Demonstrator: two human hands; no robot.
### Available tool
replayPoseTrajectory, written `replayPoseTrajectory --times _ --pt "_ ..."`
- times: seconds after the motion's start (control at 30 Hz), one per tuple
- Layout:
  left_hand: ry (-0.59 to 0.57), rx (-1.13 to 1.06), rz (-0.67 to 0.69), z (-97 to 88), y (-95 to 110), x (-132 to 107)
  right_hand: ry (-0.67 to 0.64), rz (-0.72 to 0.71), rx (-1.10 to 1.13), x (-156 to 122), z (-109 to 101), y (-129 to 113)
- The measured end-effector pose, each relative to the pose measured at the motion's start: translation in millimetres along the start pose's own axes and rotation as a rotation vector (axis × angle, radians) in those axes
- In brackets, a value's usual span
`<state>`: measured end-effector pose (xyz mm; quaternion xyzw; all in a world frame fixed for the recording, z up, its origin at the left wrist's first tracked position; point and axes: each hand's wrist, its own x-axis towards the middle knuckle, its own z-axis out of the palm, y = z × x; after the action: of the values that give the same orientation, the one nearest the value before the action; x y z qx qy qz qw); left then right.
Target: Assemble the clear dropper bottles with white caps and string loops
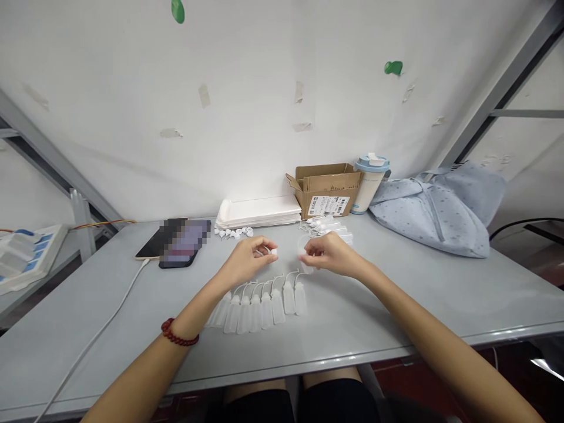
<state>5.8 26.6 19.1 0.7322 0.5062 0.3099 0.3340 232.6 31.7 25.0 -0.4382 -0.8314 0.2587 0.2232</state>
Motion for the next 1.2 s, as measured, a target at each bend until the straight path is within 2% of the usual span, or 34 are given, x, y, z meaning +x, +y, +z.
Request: replayPoseTrajectory --times 0.1,0.3,0.47,0.73,0.9,1.2 --pt "-0.035 -0.094 0.015 1.4 6 -3 0.177 -0.076 -0.081 5 15 7" --pt "-0.112 -0.227 0.029 9.4 9 -8 0.196 -0.124 -0.151 14 38 20" --pt "-0.120 -0.211 0.071 17.3 11 -9 0.183 -0.111 -0.134 14 39 23" --pt "-0.028 -0.076 0.206 18.5 14 -11 0.141 -0.193 -0.272 9 41 16" --pt "0.079 0.005 0.184 16.1 12 -12 0.186 -0.258 -0.322 7 41 16" --pt "0.083 0.061 0.131 12.1 13 -10 0.216 -0.283 -0.318 5 39 13"
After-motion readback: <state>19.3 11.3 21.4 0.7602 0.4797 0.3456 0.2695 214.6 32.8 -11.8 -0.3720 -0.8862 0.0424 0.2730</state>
